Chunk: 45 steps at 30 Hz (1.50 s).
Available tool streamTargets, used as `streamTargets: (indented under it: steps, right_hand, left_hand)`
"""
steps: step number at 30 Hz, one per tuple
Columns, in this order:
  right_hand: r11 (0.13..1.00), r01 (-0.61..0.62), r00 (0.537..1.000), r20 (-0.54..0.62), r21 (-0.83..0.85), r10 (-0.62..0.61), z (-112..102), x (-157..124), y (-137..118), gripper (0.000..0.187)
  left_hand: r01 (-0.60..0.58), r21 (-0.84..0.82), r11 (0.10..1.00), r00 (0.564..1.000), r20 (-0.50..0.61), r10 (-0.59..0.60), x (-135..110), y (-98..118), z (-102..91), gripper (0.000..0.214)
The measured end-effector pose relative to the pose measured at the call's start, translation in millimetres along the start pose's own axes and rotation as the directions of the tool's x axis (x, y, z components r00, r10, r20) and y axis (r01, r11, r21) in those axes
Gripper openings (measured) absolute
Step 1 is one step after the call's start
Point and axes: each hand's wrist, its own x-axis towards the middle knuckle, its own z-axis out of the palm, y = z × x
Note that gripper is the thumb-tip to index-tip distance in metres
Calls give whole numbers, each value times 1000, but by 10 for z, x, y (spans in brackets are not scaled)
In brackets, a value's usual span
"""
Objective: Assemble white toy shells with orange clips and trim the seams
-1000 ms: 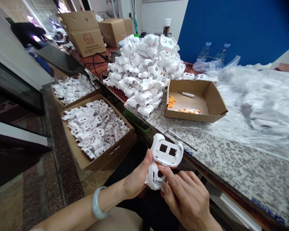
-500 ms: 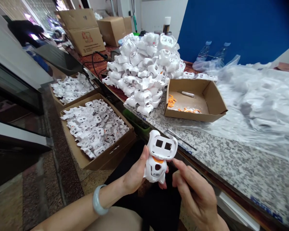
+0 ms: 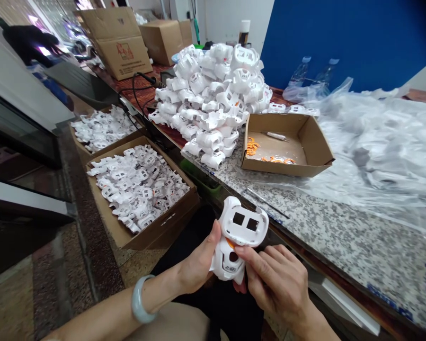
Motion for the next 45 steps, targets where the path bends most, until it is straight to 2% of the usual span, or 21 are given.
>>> streamTargets:
  steps: [8, 12, 16, 21, 27, 31, 36, 38, 40, 43, 45]
  right_hand:
    - [999, 32, 999, -31, 0, -32, -50, -1, 10, 45]
    - [1000, 5, 1000, -25, 10, -5, -28, -8, 8, 39]
    - [999, -15, 1000, 12, -39, 16, -6, 22, 5, 34]
    - [997, -21, 1000, 12, -72, 22, 16, 23, 50, 34]
    - [998, 11, 1000, 1, -68, -10, 73, -63, 138, 33]
    - [999, -10, 1000, -5, -39, 10, 89, -104, 127, 34]
    - [999, -43, 999, -11, -29, 43, 99, -112, 114, 35]
    - [997, -67, 998, 5, 24, 67, 88, -116, 118, 36]
    - [983, -110, 994, 10, 149, 110, 55, -121, 121, 38]
    - [928, -167, 975, -80, 332, 205, -29, -116, 120, 43]
    - [917, -181, 956, -154, 356, 249, -77, -102, 117, 45]
  left_hand:
    - [47, -35, 998, 999, 21, -46, -27, -40, 6, 84]
    - [54, -43, 998, 999, 9, -53, 5, -53, -45, 84]
    - [-1, 15, 1000, 1000, -17, 1, 44, -23, -86, 85]
    - [-54, 121, 991, 998, -37, 59, 45, 9, -95, 67]
    - [56, 211, 976, 991, -130, -29, 32, -19, -84, 51]
    - [54, 237, 970, 993, -112, -28, 49, -34, -87, 47]
    - [-25, 253, 967, 997, -67, 44, 83, -16, -107, 39]
    - [-31, 257, 966, 997, -59, 47, 92, -1, -111, 39]
    - [-26, 250, 968, 998, -56, 42, 100, 16, -110, 38]
    - [-42, 198, 979, 997, -55, 54, 119, 36, -99, 35]
    - [-50, 170, 984, 996, -58, 60, 130, 42, -90, 34]
